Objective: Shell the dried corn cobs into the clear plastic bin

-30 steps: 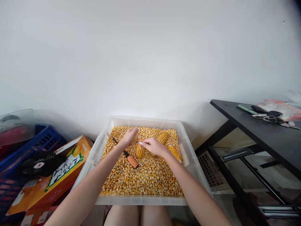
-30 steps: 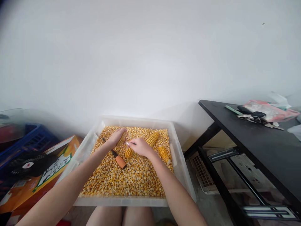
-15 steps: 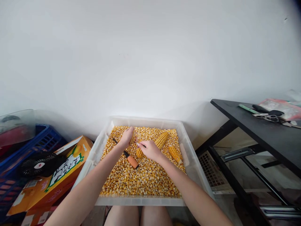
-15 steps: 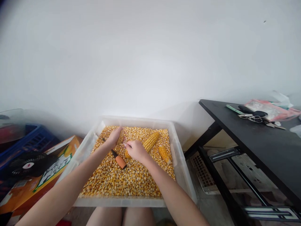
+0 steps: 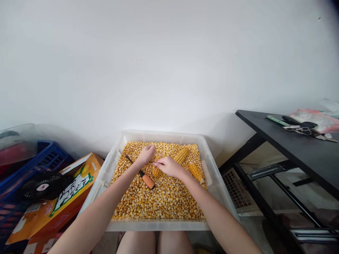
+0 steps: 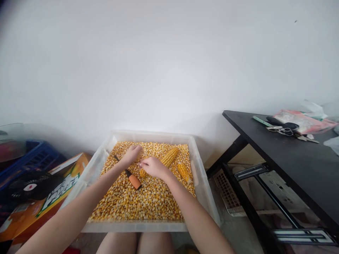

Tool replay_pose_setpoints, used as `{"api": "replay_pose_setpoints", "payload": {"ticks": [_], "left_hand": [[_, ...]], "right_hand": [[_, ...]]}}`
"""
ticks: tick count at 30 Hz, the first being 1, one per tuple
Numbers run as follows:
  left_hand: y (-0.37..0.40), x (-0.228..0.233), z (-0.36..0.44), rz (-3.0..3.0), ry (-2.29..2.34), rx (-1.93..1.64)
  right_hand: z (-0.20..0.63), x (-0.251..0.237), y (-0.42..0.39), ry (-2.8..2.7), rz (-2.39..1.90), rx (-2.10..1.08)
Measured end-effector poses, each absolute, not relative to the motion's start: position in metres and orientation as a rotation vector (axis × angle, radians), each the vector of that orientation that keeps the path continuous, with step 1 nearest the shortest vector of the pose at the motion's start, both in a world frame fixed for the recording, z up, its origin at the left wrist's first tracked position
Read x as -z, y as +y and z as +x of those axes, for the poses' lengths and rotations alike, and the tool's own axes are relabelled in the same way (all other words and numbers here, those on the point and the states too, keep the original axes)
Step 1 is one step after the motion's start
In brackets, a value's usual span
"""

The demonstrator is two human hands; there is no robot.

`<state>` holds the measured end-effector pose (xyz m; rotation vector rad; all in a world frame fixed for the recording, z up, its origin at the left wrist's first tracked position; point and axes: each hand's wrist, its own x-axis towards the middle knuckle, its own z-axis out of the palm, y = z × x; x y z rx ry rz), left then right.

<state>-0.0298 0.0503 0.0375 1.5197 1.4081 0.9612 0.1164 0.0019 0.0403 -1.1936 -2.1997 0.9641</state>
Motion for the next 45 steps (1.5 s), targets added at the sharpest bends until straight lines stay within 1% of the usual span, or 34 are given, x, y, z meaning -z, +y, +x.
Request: {"api": "replay_pose_setpoints", "payload": {"ticks": [3,7,16,21,23,25,28,30,32,37,45], "left_hand": [[0.048,-0.038,-0.029,1.828,1.318,-0.854],[0.04,-0.041,-0.028,2.078,1.069,-0.638],[0.038,-0.047,-0.031,2.218,0.916,-0.528],[0.036,-0.05,-0.03,2.219,0.842,-0.492],[0.037,-0.05,-0.028,2.179,0.924,-0.581],[0.04,-0.047,-0.027,2.04,1.083,-0.743],[0.047,-0.044,-0.03,1.608,1.291,-0.925],[0.05,-0.044,-0.033,1.308,1.339,-0.962],[0.052,-0.045,-0.036,1.131,1.337,-0.984],[0.051,-0.046,-0.035,1.074,1.285,-1.007],[0.053,-0.039,-0.034,1.263,1.342,-0.979]], "right_hand": [[0.122,-0.04,0.005,-2.25,-1.215,-1.044],[0.123,-0.037,0.007,-2.309,-1.145,-1.111],[0.121,-0.039,0.005,-2.296,-1.132,-1.161],[0.116,-0.033,0.004,-2.401,-1.079,-1.104],[0.116,-0.033,0.003,-2.409,-1.119,-1.087],[0.116,-0.035,0.003,-2.391,-1.164,-1.083],[0.12,-0.04,0.004,-2.332,-1.207,-1.033],[0.122,-0.042,0.004,-2.252,-1.198,-0.959],[0.123,-0.043,0.004,-2.167,-1.187,-0.911],[0.12,-0.041,0.003,-2.134,-1.197,-0.904],[0.117,-0.04,0.001,-2.151,-1.212,-0.899]]}}
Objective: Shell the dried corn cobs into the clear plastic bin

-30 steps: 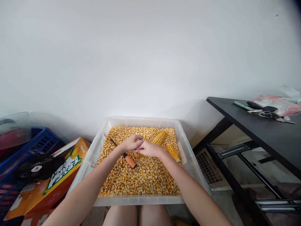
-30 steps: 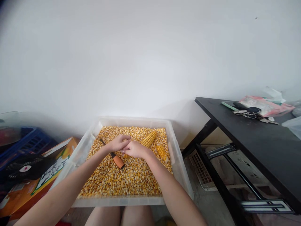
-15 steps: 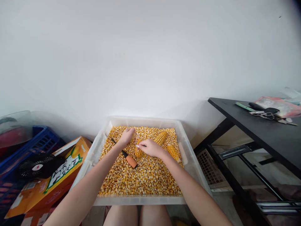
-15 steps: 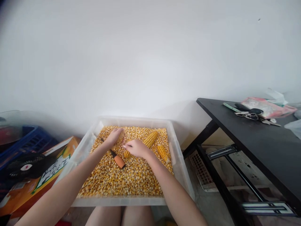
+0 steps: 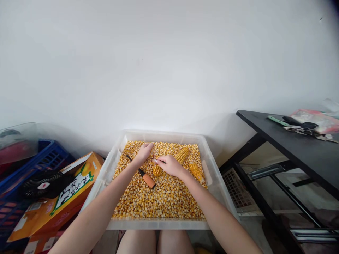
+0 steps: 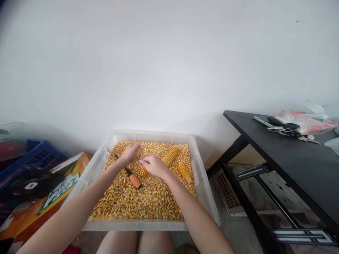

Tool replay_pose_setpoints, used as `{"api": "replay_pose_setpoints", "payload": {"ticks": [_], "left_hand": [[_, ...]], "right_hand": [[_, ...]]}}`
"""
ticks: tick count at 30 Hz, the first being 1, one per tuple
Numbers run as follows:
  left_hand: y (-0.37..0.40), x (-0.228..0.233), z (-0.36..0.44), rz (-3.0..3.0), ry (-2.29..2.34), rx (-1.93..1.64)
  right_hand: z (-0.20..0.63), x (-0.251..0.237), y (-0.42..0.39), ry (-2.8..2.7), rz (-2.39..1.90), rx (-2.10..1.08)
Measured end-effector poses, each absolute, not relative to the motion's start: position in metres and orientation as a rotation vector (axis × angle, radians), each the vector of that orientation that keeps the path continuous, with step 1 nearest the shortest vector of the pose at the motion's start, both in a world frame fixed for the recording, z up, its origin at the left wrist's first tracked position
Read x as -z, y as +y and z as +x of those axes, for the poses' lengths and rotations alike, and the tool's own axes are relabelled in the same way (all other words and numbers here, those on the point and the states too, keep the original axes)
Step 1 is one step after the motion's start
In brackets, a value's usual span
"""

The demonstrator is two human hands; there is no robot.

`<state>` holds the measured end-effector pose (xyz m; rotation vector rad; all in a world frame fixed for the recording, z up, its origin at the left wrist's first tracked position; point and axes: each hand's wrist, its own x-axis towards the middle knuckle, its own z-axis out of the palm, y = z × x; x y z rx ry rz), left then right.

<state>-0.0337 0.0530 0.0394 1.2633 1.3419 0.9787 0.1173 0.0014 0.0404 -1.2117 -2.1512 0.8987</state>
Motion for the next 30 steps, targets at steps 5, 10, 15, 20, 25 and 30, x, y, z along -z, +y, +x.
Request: {"api": "replay_pose_setpoints", "payload": {"ticks": [5,10,15,20,25,30], "left_hand": [[0.056,-0.034,-0.035,1.432,1.41,-0.963],[0.053,-0.037,-0.033,1.678,1.405,-0.89],[0.048,-0.041,-0.031,1.948,1.306,-0.778],[0.047,-0.043,-0.031,2.002,1.302,-0.732],[0.043,-0.047,-0.032,2.039,1.114,-0.683],[0.039,-0.051,-0.032,2.047,1.002,-0.65]], "right_hand": [[0.121,-0.044,0.003,-2.165,-1.192,-0.941],[0.126,-0.047,0.006,-2.206,-1.223,-1.083],[0.124,-0.045,0.004,-2.24,-1.281,-1.067],[0.122,-0.045,0.004,-2.199,-1.291,-1.137],[0.128,-0.04,0.009,-2.143,-1.18,-1.316],[0.13,-0.035,0.012,-2.154,-1.081,-1.347]]}}
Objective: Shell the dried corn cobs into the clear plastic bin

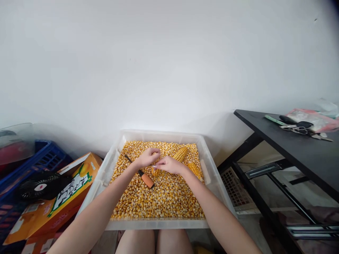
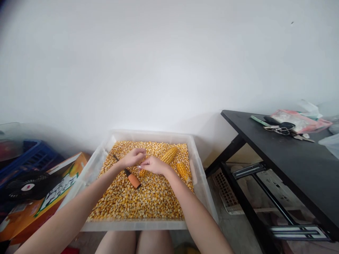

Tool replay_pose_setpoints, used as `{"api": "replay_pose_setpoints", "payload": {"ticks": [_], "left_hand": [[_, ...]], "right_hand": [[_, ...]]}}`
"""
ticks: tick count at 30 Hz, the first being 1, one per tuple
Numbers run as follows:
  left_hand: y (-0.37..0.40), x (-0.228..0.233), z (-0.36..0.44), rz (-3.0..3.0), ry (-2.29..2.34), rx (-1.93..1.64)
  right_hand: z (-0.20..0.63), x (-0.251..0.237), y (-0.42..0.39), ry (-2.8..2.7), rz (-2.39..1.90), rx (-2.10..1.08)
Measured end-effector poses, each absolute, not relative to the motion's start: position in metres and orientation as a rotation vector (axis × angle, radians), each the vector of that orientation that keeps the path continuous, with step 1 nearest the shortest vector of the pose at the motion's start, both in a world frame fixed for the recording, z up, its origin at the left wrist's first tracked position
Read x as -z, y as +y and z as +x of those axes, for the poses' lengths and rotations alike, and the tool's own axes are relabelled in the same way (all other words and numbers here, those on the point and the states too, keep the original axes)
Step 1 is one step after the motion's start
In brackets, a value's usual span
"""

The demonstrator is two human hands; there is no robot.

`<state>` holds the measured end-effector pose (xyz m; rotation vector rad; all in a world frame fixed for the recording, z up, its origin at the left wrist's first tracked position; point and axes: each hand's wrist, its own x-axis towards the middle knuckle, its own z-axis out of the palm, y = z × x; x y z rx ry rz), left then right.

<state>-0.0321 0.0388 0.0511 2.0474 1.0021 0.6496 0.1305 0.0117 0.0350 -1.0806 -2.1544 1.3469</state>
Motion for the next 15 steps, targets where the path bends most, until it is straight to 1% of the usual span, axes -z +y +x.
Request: {"api": "replay_pose_setpoints", "payload": {"ticks": [4,9,12,15], "left_hand": [[0.0388,-0.0525,-0.0326,2.057,0.926,-0.577],[0.0384,-0.053,-0.0313,2.05,0.862,-0.569],[0.041,-0.05,-0.03,2.001,1.007,-0.67],[0.046,-0.0463,-0.0306,1.789,1.229,-0.813]], "right_hand": [[0.1297,-0.0384,0.0105,-2.204,-1.071,-1.347],[0.1257,-0.0396,0.0082,-2.288,-1.048,-1.327],[0.1239,-0.0419,0.0068,-2.268,-1.124,-1.301],[0.124,-0.0453,0.006,-2.213,-1.175,-1.237]]}}
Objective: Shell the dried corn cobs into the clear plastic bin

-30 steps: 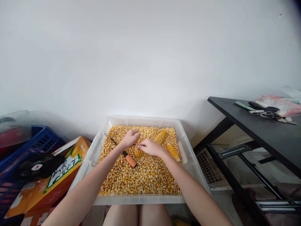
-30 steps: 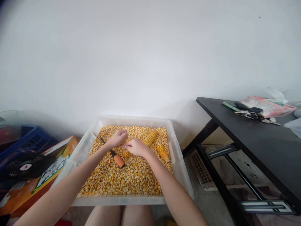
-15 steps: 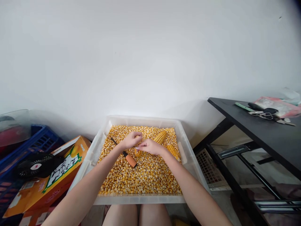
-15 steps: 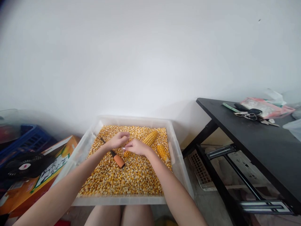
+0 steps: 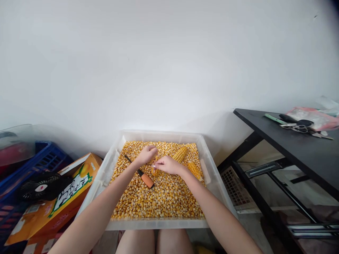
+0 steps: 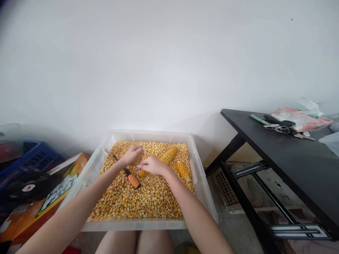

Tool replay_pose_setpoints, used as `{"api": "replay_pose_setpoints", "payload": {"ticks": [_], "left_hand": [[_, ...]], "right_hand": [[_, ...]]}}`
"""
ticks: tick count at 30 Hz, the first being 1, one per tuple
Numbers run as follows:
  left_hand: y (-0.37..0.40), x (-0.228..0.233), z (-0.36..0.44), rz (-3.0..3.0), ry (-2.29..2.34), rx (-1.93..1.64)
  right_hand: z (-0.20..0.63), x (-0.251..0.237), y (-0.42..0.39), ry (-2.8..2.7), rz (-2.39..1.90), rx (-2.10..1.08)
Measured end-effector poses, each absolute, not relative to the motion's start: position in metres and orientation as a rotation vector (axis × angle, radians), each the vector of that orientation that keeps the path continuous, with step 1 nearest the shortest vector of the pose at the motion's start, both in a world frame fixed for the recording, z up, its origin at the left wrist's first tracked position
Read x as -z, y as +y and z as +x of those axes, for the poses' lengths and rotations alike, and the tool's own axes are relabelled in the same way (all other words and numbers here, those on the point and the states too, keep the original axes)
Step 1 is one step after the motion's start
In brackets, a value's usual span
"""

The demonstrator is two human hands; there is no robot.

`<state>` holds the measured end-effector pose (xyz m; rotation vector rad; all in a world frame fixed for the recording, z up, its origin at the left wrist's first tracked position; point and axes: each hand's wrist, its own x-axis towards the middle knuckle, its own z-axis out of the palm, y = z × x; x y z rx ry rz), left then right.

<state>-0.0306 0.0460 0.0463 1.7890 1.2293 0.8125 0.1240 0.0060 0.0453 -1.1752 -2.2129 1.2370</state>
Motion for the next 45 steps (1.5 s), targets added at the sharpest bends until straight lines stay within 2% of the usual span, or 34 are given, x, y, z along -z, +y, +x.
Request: {"api": "replay_pose_setpoints", "payload": {"ticks": [4,9,15,23,45], "left_hand": [[0.049,-0.045,-0.033,1.382,1.317,-0.873],[0.047,-0.047,-0.032,1.335,1.315,-0.914],[0.048,-0.046,-0.031,1.487,1.385,-0.9],[0.038,-0.046,-0.027,2.092,1.231,-0.664],[0.036,-0.051,-0.034,2.451,1.036,-0.372]], "right_hand": [[0.124,-0.047,0.005,-2.155,-1.207,-1.137],[0.12,-0.046,0.003,-2.15,-1.231,-1.116],[0.118,-0.044,0.002,-2.171,-1.212,-1.087],[0.123,-0.045,0.004,-2.306,-1.181,-1.061],[0.113,-0.04,-0.001,-2.585,-1.132,-0.812]]}}
